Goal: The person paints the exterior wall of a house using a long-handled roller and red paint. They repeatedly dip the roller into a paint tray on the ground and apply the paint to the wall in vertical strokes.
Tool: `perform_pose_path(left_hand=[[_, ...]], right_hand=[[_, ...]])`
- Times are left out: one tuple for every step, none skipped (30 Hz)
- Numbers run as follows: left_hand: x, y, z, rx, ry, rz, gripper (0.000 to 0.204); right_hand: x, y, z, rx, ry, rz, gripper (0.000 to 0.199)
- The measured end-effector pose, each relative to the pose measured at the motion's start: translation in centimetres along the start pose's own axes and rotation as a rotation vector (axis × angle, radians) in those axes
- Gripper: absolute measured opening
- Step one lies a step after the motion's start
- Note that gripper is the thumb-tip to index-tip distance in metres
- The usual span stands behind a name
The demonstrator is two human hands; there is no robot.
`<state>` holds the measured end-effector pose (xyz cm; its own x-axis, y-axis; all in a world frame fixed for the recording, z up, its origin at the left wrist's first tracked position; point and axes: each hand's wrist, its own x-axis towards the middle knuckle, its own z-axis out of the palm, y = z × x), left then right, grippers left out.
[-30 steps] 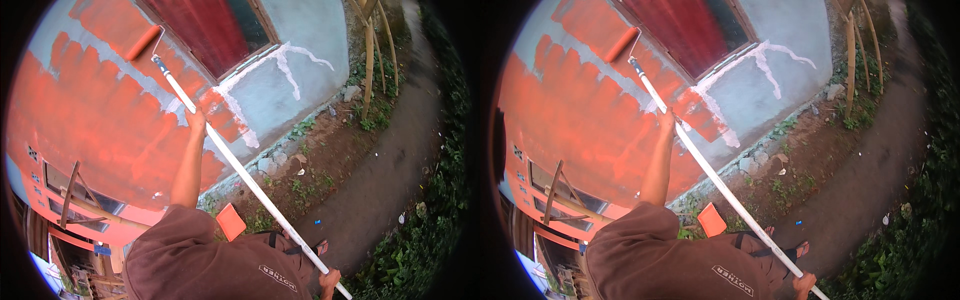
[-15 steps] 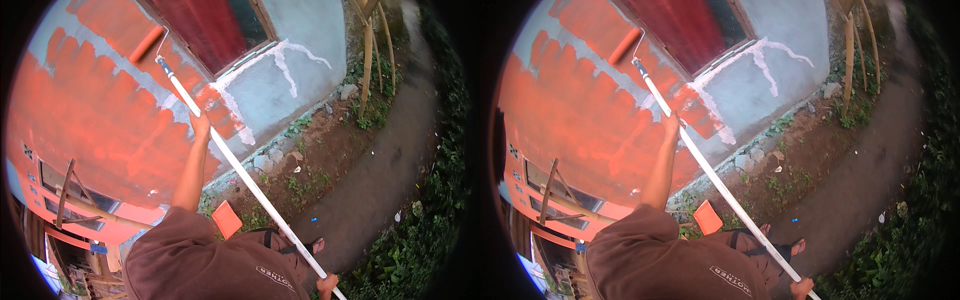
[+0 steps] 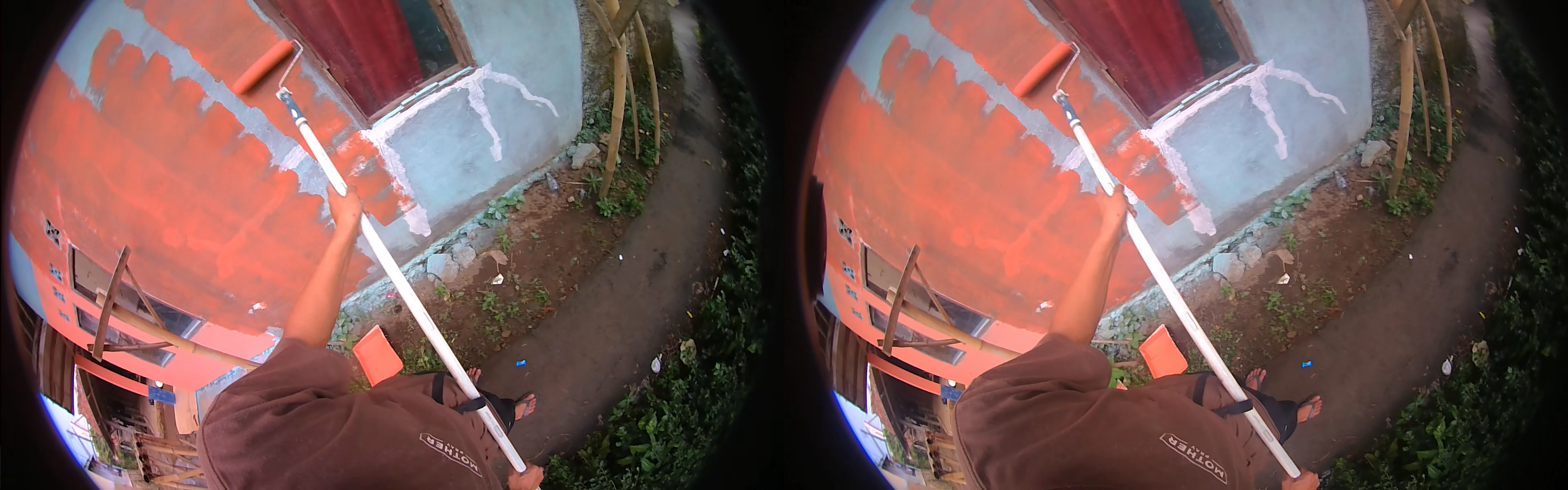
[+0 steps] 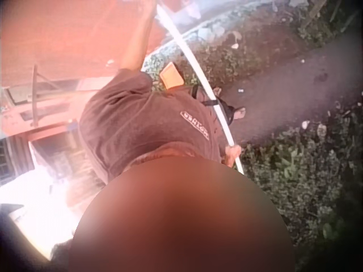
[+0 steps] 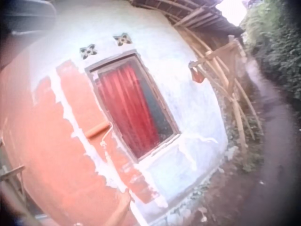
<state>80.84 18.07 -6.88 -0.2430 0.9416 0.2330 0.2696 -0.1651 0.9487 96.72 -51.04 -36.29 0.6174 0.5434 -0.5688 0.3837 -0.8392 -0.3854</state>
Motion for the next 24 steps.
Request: perform_pose_path(left_hand=[[-0.8,-0.7,0.2,-0.008,-0.007,-0.02,0.031],[-1.4,-1.1,0.1,-0.015,-0.011,-0.042,0.03],[-1.6,-1.3,-0.3,-0.01,-0.002,-0.045,0.031],[-1.7,-1.4,-0.6,-0.005,0.007,-0.047,0.031],[-2.0,-1.8,-0.7,-0.003,0.01,-0.059,0.031],[-1.7,-1.8,-0.8,-0.001,-0.002,-0.032,0.031],[-0.9,-1.5,-0.9,0.001,-0.013,-0.006,0.031],[0.1,-1.0,-1.2,0.007,-0.024,0.023,0.031],[1.2,0.0,-1.4,0.004,-0.021,0.039,0.031],[2.3,1.1,-1.5,-0.001,-0.018,0.055,0.031],[3.7,2.3,-1.6,-0.009,-0.015,0.072,0.031],[4.9,4.0,-2.0,0.004,0.006,0.135,0.03],[6.3,5.6,-2.5,0.017,0.025,0.196,0.03],[8.3,7.4,-2.3,0.009,0.01,0.209,0.03],[10.0,8.1,-4.0,0.013,0.03,0.208,0.03],[11.0,9.6,-5.0,0.018,0.039,0.23,0.028],[11.6,11.8,-5.0,0.017,0.029,0.255,0.027],[12.1,13.3,-5.2,0.018,0.023,0.274,0.025],[12.9,14.2,-5.2,-0.013,0.022,0.28,0.025],[13.6,15.2,-5.1,-0.041,0.021,0.287,0.024],[14.0,15.7,-5.3,-0.071,0.023,0.291,0.024],[13.9,15.8,-5.8,-0.071,0.017,0.27,0.022],[13.8,15.6,-5.9,-0.053,0.026,0.27,0.022],[13.4,15.3,-5.7,-0.035,0.027,0.275,0.022]], right_hand=[[-0.1,0.0,-0.2,-0.029,-0.05,0.041,0.028],[-0.3,0.8,0.1,-0.063,-0.045,0.02,0.027],[-0.3,1.2,0.5,-0.031,-0.03,0.019,0.026],[-0.4,1.6,0.9,0.001,-0.016,0.018,0.025],[-0.9,1.6,0.7,0.027,0.0,0.026,0.024],[-0.8,1.5,1.1,0.031,-0.016,0.04,0.023],[-0.4,1.1,1.9,0.036,-0.032,0.054,0.022],[-0.1,0.4,2.7,0.044,-0.051,0.066,0.02],[0.0,-1.5,2.4,0.059,-0.069,0.071,0.019],[-0.4,-3.2,1.7,0.067,0.003,-0.026,0.019],[-0.3,-4.2,2.4,0.071,0.037,-0.061,0.019],[0.2,-5.2,3.4,0.077,0.067,-0.102,0.019],[1.0,-6.1,4.5,0.084,0.099,-0.141,0.019],[2.2,-7.0,6.6,0.161,0.103,-0.167,0.035],[2.8,-7.6,6.4,0.198,0.102,-0.239,0.033],[3.1,-9.1,6.1,0.245,0.105,-0.3,0.032],[3.3,-10.7,5.9,0.3,0.119,-0.348,0.031],[3.6,-12.0,5.4,0.306,0.107,-0.348,0.03],[3.7,-13.0,5.2,0.296,0.143,-0.352,0.031],[3.7,-13.9,5.1,0.29,0.176,-0.354,0.032],[3.9,-15.1,4.4,0.278,0.209,-0.359,0.033],[3.7,-16.0,3.2,0.306,0.124,-0.339,0.033],[3.3,-15.9,3.0,0.293,0.129,-0.341,0.032],[2.7,-15.7,3.2,0.287,0.137,-0.337,0.031]])
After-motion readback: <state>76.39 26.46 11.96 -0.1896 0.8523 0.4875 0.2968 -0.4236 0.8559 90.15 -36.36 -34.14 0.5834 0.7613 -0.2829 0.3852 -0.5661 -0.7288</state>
